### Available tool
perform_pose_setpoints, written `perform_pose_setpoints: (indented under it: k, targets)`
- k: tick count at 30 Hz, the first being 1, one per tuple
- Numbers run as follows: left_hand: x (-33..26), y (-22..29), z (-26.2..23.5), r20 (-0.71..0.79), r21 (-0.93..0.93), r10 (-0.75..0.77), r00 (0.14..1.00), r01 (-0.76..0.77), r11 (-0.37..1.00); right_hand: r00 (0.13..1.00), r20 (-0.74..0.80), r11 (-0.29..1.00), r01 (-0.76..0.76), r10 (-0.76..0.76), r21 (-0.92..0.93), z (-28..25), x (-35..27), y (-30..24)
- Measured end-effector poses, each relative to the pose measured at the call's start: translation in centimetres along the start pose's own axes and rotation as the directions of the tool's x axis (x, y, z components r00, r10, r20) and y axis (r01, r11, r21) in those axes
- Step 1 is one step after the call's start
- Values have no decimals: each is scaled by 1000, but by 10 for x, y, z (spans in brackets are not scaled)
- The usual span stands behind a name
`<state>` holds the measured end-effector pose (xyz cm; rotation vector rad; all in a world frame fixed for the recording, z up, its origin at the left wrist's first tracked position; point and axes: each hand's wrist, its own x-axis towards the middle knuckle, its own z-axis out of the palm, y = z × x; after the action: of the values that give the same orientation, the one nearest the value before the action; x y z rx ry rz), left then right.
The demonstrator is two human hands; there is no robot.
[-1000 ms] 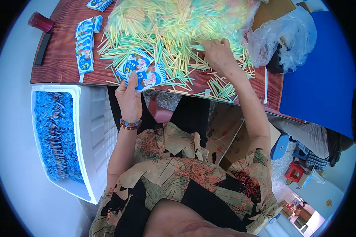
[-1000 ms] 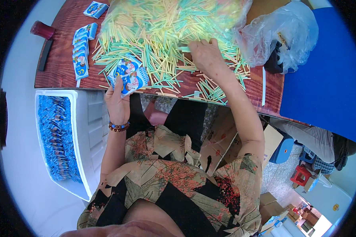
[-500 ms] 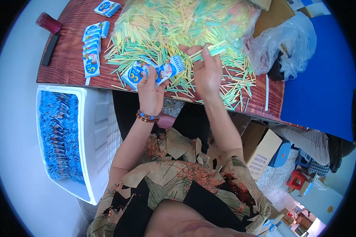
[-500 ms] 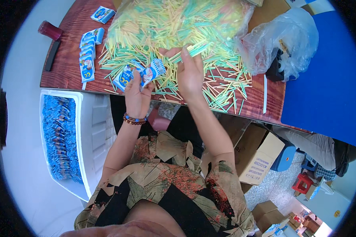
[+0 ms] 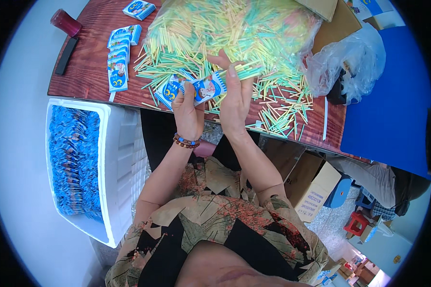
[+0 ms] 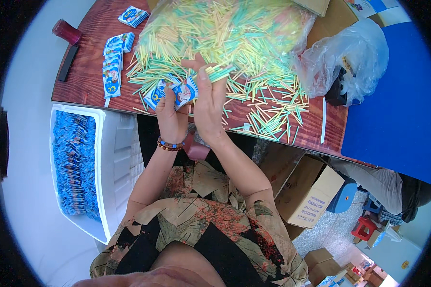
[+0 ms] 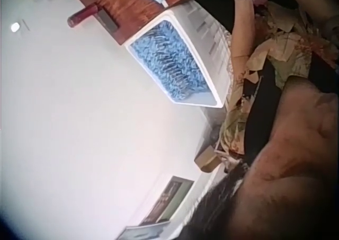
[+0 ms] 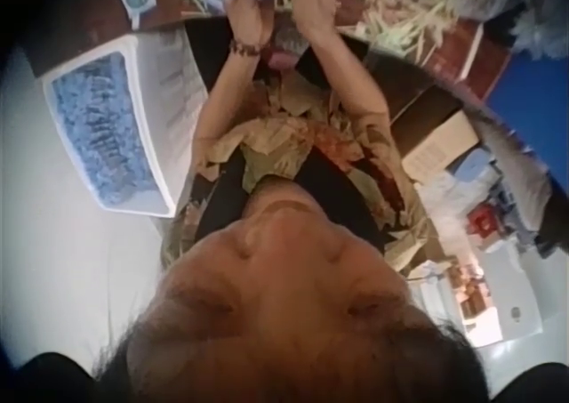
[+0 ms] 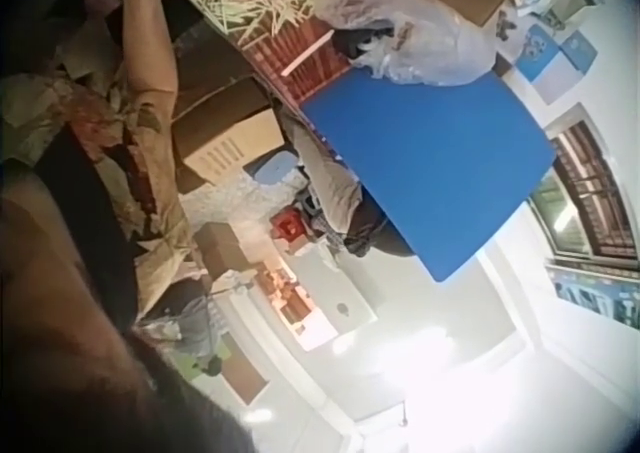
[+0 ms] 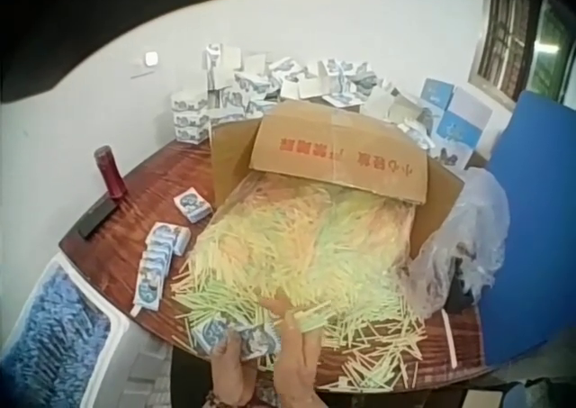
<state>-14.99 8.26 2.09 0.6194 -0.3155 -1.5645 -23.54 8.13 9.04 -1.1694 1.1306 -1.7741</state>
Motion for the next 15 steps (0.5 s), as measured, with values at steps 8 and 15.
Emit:
perform_pose_setpoints:
  k: [8, 15]
  targets:
    - [9, 0, 4, -10, -122, -34, 999, 32, 992, 1000, -12, 1000, 7, -7, 21, 0, 4, 11]
    - [19, -8, 15, 9, -189, -113, 994, 113, 976, 986, 122, 993, -117, 117, -5, 2, 14, 15]
